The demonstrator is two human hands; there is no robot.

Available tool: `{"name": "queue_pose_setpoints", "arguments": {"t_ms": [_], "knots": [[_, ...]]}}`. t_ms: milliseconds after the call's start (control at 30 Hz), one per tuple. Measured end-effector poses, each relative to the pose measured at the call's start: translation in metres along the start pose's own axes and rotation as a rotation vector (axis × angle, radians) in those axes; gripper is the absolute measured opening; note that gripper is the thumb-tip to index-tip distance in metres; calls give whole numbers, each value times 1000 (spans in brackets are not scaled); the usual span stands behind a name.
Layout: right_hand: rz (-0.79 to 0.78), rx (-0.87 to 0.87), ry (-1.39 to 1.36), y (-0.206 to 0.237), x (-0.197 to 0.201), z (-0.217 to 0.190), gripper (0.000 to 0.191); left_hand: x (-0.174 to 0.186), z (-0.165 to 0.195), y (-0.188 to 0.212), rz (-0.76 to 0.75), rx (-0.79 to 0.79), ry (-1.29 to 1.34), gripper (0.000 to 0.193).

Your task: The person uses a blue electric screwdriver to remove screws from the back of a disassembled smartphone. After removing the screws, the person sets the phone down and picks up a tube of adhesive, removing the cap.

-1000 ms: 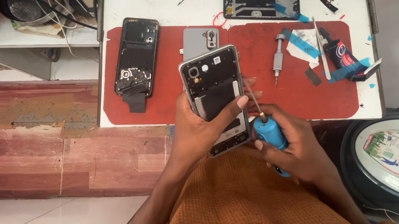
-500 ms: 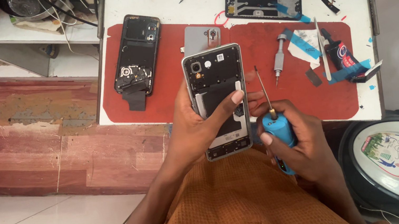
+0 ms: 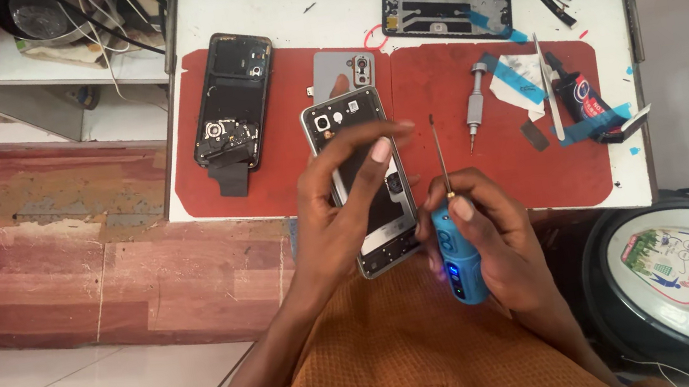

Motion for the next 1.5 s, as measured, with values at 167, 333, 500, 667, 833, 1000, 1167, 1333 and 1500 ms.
{"name": "queue_pose_setpoints", "arguments": {"t_ms": [167, 333, 500, 667, 833, 1000, 1167, 1333, 1500], "knots": [[72, -79, 21, -3, -1, 5, 31, -8, 3, 0, -116, 78, 74, 20], [84, -77, 60, -6, 0, 7, 30, -12, 2, -1, -180, 104, 158, 20], [103, 62, 223, -7, -5, 1, 29, -12, -1, 0, -134, 81, 191, 20], [240, 291, 701, -2, -19, -6, 25, -13, -5, 2, -40, 25, 97, 22], [269, 417, 916, 0, -22, -13, 21, -16, -5, -1, 35, -23, 55, 20], [301, 415, 927, 2, -21, -10, 21, -19, 0, 1, 99, -151, 4, 18], [274, 447, 939, -1, -21, -10, 21, -17, -5, 0, 116, -175, 9, 17], [263, 395, 908, -3, -20, -9, 22, -19, -11, -1, 162, -123, 65, 16], [234, 428, 972, -3, -20, -12, 20, -20, -9, 2, 216, -124, 21, 15]]}}
Point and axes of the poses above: each hand's wrist, its own y-axis away from the middle knuckle, its own x-axis out of the back of the hand, z = x × y, the point moved 3 cm from there along -y, towards the middle knuckle, and after that the axes turned 11 degrees about -y, right-handed, at the moved point
